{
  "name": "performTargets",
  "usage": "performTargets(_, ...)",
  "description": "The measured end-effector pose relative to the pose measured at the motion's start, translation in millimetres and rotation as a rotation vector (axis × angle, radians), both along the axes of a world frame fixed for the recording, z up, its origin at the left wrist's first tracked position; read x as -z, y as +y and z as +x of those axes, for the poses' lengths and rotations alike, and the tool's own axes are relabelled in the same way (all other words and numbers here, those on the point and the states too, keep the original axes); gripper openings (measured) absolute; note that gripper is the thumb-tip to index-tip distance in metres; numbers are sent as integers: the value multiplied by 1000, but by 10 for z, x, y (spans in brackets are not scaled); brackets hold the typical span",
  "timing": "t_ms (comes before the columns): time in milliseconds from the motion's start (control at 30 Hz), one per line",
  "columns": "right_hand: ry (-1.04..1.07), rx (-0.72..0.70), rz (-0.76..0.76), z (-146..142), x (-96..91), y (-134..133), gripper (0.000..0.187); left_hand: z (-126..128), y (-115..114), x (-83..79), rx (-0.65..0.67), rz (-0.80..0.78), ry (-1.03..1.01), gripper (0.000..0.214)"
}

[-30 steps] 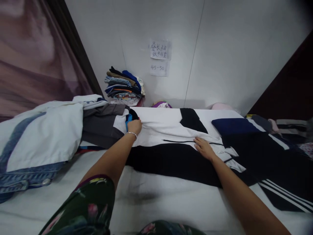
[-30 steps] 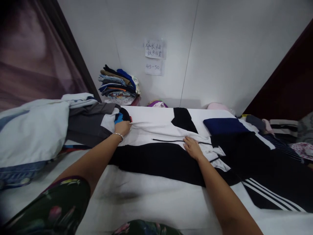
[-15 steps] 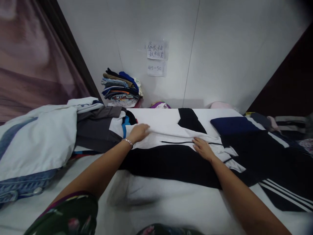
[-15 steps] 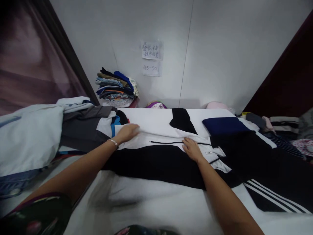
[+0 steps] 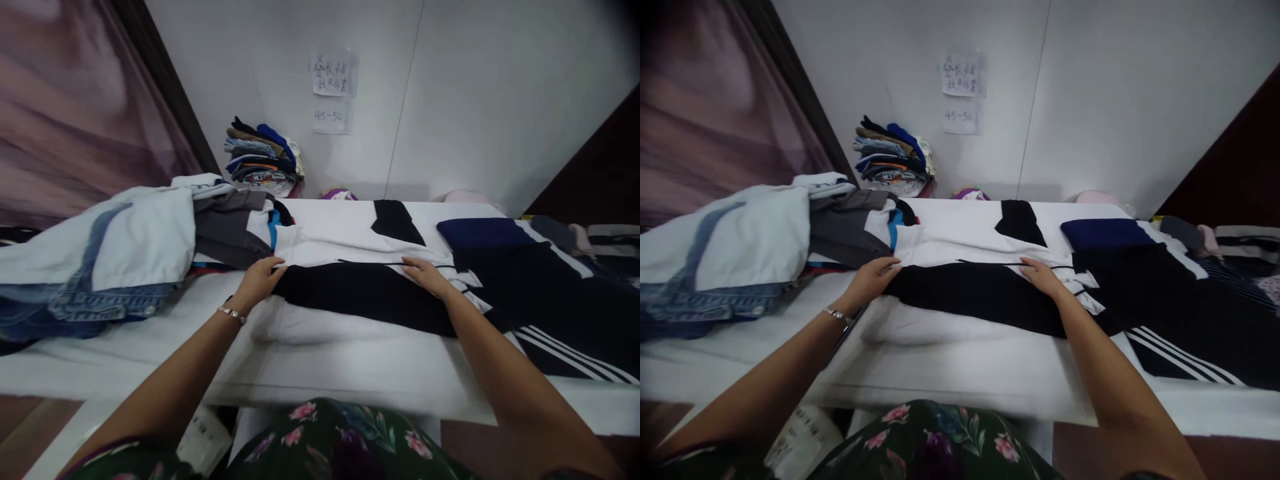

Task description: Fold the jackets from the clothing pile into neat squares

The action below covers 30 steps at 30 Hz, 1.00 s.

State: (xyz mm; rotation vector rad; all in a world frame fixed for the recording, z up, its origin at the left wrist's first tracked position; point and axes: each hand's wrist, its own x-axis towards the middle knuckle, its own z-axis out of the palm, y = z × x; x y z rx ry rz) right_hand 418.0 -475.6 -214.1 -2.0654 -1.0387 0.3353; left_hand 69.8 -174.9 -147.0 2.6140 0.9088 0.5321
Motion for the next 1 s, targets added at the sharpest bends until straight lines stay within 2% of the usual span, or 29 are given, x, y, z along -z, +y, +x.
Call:
performTargets(100,-113,-50,-48,-318,19,-275,49,-376,-192,137,-178,-21,24,41)
performTargets(200,-286,-71,-98,-530,127,-603,52,-517,-332,234,-283,-83,43,45)
performTargets(367,-619,50,-125,-625,301,-1060,57,-319,-345,221,-360,-90,123,52)
performTargets(533,-745,87,-160,-678,382,-1308,58,-152,-280,84,-362,-50,242,24)
performTargets(633,-753,174,-176,-682,395,-1399,54,-220,-276,-14,-367,24,200,26)
performTargets(700,-706,203,-183,-674,383,-1447,51,-299,-247,-22,-384,53,199,28)
performTargets(800,-577,188,-164,-656,317,-1492,50,-381,-160,71,-367,-143,393,31)
performTargets(900,-441,211,-32,-618,209,-1514,47,-398,-98,174,-390,-195,318,50)
performTargets(1000,-402,265,102,-543,112,-1550,42,-382,-151,168,-373,-114,300,70)
